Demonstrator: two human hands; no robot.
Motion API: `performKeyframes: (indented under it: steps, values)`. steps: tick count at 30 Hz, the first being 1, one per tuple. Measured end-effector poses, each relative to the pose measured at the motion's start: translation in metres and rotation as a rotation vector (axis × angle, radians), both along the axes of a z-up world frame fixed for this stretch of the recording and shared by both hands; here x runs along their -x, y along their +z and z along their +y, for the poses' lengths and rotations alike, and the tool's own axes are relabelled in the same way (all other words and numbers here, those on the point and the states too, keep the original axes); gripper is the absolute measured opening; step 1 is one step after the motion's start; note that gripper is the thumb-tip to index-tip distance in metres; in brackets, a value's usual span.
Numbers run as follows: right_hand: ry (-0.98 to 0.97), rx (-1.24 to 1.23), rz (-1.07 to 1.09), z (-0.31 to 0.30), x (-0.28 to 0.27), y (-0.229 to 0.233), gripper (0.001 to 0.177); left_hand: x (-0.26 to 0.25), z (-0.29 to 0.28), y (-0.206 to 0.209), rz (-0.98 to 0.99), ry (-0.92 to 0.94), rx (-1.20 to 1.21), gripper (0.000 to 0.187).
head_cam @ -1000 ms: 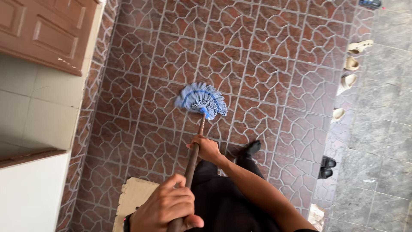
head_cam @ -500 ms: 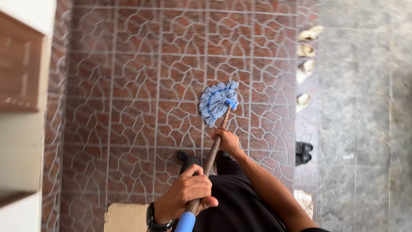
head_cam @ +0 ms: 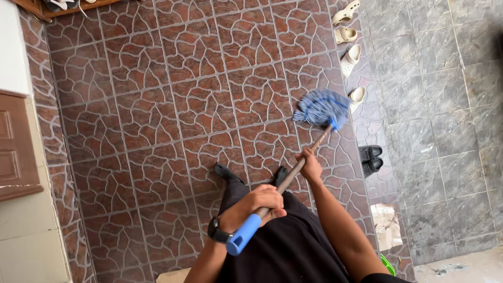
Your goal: The person is mopping a tiled floor using a blue string mop, swinging it back and forth while walking backward.
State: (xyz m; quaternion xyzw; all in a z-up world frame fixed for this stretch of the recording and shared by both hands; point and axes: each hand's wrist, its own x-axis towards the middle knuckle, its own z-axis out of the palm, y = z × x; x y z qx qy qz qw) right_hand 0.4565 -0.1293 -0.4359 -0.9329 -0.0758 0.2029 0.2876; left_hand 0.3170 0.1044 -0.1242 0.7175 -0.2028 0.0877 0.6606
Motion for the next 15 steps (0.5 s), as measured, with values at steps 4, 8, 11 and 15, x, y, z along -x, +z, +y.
performKeyframes:
  steps: [4,8,11,15]
  values:
    - [0.007,-0.063,-0.098,0.036,0.019,0.001,0.026,0.010,0.036,0.006,-0.109,0.183,0.123,0.042]
    - [0.071,-0.027,-0.065,0.090,0.031,-0.002,0.028,0.020,0.086,0.029,-0.048,0.210,0.092,0.027]
    - [0.136,-0.152,-0.132,0.139,0.036,0.005,0.023,0.024,0.125,0.053,0.126,0.079,-0.166,0.026]
    - [0.292,-0.098,-0.029,0.210,0.031,0.035,0.032,0.041,0.156,0.082,0.157,0.153,-0.249,0.035]
